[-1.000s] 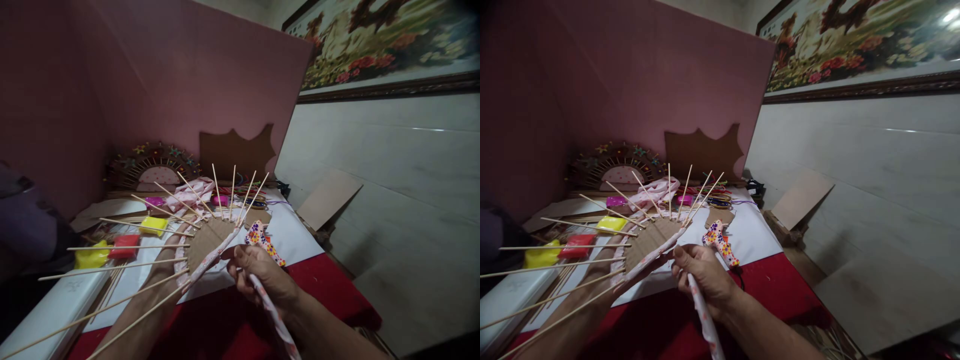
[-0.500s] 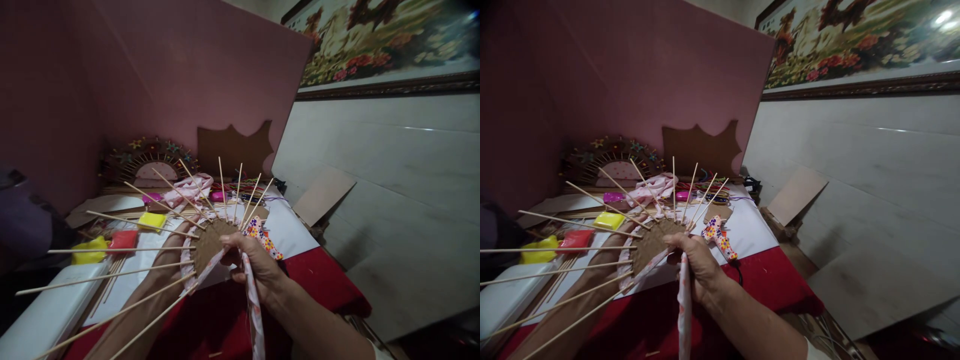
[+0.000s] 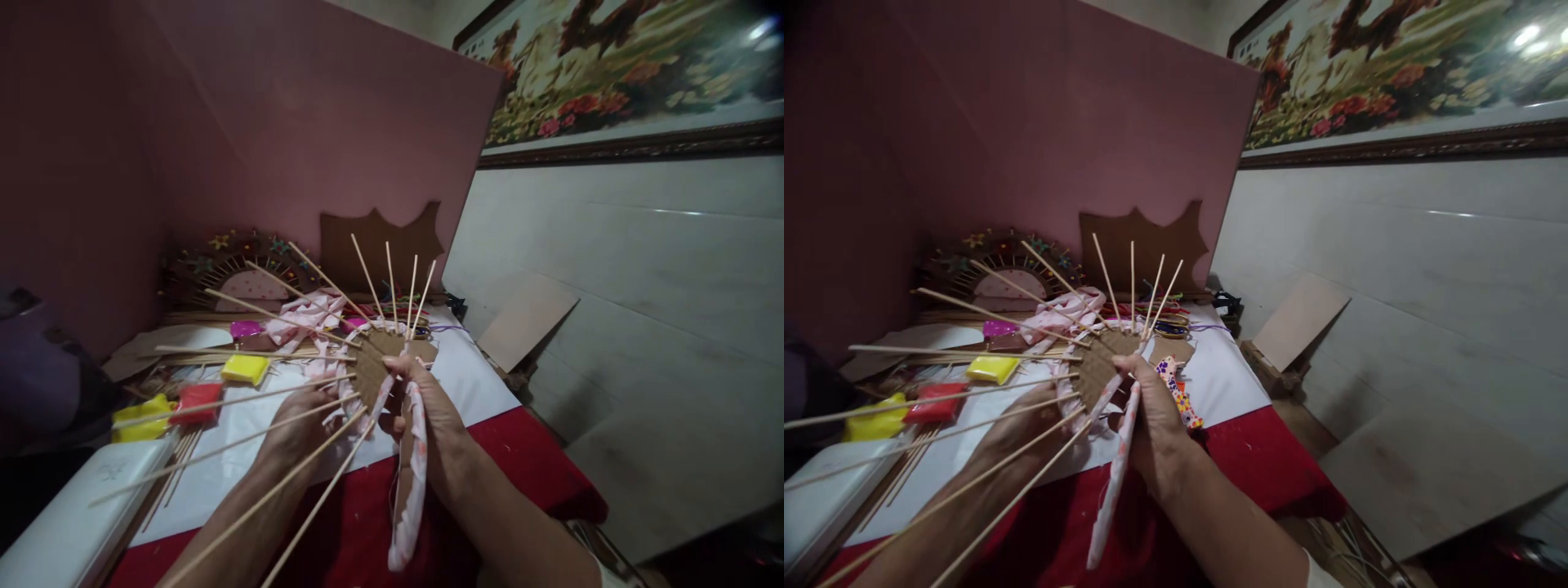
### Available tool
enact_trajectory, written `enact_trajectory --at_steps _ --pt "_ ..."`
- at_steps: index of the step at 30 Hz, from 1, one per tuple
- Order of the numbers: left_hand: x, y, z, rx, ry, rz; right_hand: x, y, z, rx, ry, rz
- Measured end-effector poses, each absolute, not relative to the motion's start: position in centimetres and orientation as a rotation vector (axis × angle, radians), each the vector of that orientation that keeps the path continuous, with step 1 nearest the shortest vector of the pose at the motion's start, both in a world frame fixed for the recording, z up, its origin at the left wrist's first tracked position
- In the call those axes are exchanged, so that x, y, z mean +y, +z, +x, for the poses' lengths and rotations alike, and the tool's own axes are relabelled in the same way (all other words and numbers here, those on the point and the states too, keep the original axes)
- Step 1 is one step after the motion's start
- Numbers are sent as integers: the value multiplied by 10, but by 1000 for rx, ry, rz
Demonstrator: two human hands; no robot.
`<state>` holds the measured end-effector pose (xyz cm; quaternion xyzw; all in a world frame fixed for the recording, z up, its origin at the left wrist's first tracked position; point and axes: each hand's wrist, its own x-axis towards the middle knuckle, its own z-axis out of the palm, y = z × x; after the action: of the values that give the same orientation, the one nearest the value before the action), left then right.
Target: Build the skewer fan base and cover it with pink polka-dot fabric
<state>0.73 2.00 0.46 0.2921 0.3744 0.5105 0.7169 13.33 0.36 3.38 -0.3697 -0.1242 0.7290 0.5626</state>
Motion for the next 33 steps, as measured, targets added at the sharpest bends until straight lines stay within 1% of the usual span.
enact_trajectory --at_steps 4,9,15,20,33 --pt "17 -2 15 868 1066 798 12 37 137 -240 1652 -867" --pt "9 2 21 752 1193 841 17 41 142 -178 1535 -889" --pt "2 19 21 546 1355 580 17 40 138 -199 1497 -875" --pt "5 26 14 459 1422 512 15 38 133 -212 1546 -891" --pt "9 26 11 583 1506 633 16 33 129 -303 1525 -928"
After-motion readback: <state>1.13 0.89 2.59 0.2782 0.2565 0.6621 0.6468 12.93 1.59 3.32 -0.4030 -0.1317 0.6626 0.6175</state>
